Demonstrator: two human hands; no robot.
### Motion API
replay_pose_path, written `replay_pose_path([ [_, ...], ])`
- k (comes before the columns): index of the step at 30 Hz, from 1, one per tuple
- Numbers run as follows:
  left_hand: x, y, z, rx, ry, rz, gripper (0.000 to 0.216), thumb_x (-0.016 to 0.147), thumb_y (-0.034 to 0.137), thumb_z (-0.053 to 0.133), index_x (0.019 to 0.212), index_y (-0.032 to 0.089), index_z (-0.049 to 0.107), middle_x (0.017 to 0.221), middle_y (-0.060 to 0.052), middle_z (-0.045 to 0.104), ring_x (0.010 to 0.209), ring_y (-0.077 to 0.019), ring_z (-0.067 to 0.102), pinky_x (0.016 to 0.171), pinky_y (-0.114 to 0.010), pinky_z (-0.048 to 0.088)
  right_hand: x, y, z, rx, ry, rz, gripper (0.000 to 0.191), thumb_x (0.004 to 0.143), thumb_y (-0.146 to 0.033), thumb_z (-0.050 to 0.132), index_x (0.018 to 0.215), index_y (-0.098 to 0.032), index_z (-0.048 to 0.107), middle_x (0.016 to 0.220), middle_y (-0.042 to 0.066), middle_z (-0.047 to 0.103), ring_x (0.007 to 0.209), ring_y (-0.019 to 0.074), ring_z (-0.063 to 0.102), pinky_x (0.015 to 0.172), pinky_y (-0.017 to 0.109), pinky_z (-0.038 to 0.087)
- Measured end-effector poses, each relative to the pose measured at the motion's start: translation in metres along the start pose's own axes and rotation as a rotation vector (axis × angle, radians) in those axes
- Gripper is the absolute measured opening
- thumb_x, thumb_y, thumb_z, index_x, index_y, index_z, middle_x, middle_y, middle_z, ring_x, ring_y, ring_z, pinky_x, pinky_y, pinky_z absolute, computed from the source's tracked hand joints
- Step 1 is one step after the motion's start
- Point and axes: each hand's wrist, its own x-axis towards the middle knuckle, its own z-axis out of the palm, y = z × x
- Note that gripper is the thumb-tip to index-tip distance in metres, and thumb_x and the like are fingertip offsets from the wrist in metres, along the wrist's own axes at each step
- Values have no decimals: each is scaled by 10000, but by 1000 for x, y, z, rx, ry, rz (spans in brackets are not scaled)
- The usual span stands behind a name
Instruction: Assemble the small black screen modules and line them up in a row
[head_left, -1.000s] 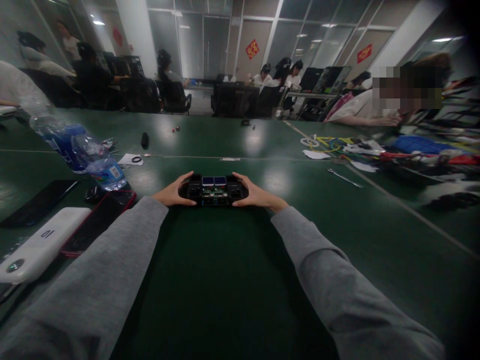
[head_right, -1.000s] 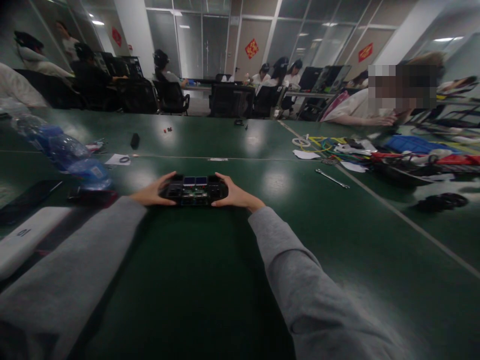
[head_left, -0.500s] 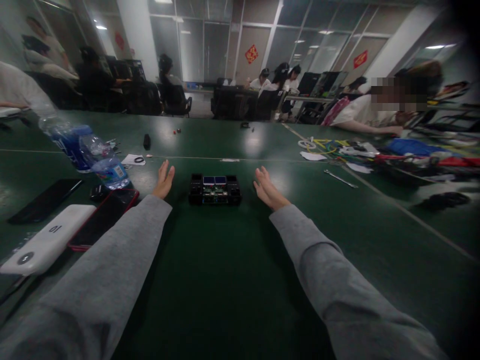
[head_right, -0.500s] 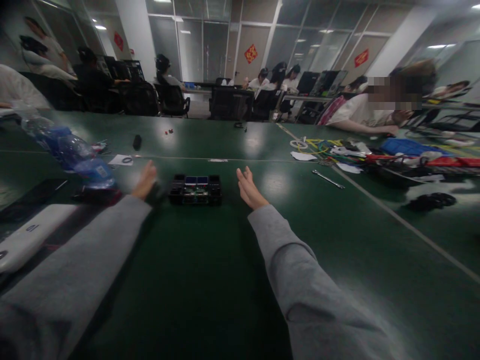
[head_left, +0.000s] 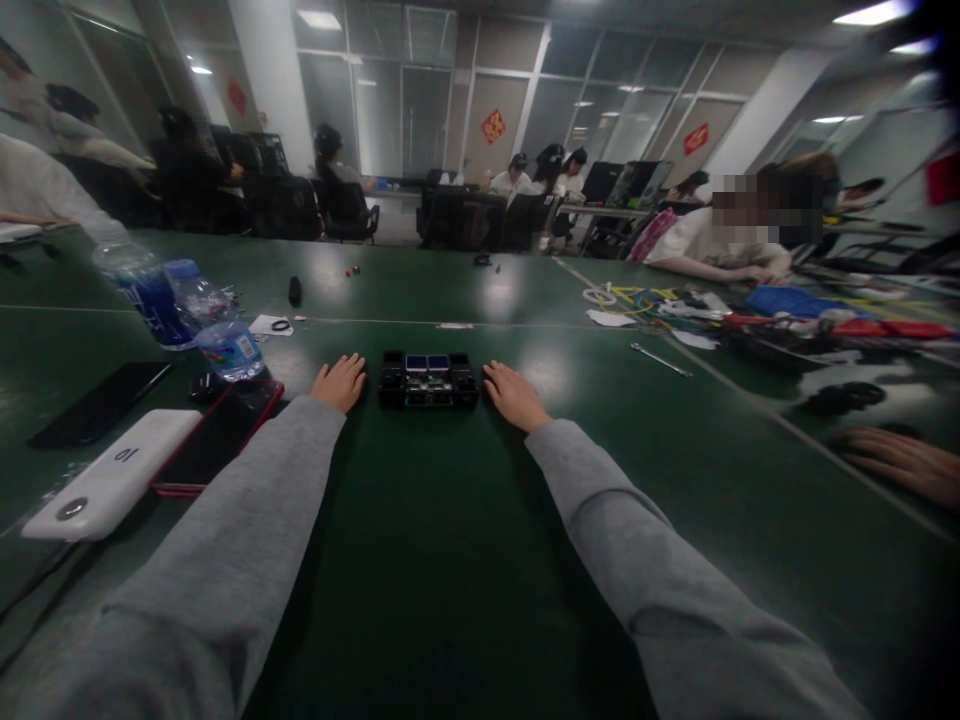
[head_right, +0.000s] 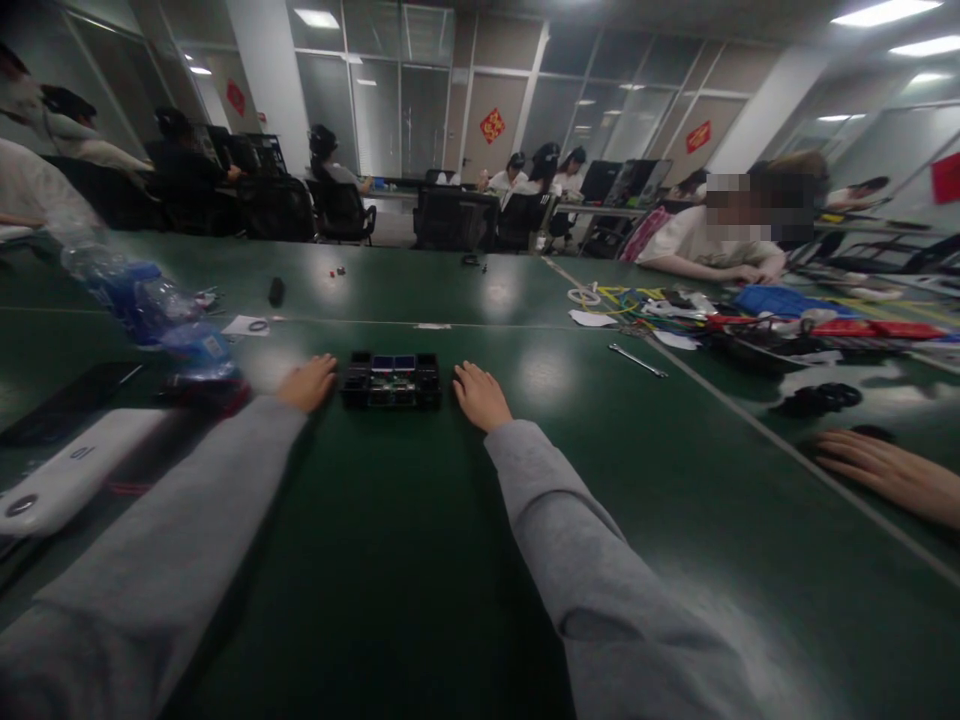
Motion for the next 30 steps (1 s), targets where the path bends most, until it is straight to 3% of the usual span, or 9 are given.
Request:
replay_pose_path([
  [15,-3,5,-6,-22,-14,-16,466,949,357,306,1381,210,401,1491,-81,376,1383,-255,322,1105,-514,263,0,1,1,23,23,-10,451,959,-343,333,1323,-124,486,1400,146,434,1296,285,401,1076,525,329],
  [19,-7,15,-16,-32,112,13,466,958,356,273,1396,233,371,1467,-67,416,1375,-232,337,1135,-529,176,-1,-2,-2,43,59,1,456,945,-332,333,1324,-119,471,1374,156,456,1276,295,413,1058,527,345],
  [22,-10,24,-24,-49,234,68,477,964,363,242,1416,249,342,1477,-48,401,1389,-208,309,1159,-499,115,-1,-5,-8,104,145,57,474,938,-352,341,1333,-114,448,1323,171,489,1241,316,435,1024,538,368],
  [25,-11,27,-25,-76,277,103,488,965,359,231,1429,243,324,1491,-39,379,1401,-203,283,1167,-489,95,0,-12,-16,216,314,175,507,946,-389,319,1352,-99,404,1277,188,506,1192,322,467,1006,537,379],
  [28,-10,24,-21,-70,184,121,476,950,326,282,1412,239,358,1486,-47,388,1393,-220,301,1159,-509,129,-1,-29,-24,298,469,209,525,964,-421,279,1389,-119,341,1325,174,465,1232,304,430,1050,534,332],
  [30,-8,20,-17,-68,61,127,456,933,305,323,1375,244,416,1461,-53,427,1366,-226,351,1143,-502,201,-3,-46,-29,306,497,152,517,978,-431,263,1417,-159,302,1392,140,408,1293,284,365,1086,527,288],
])
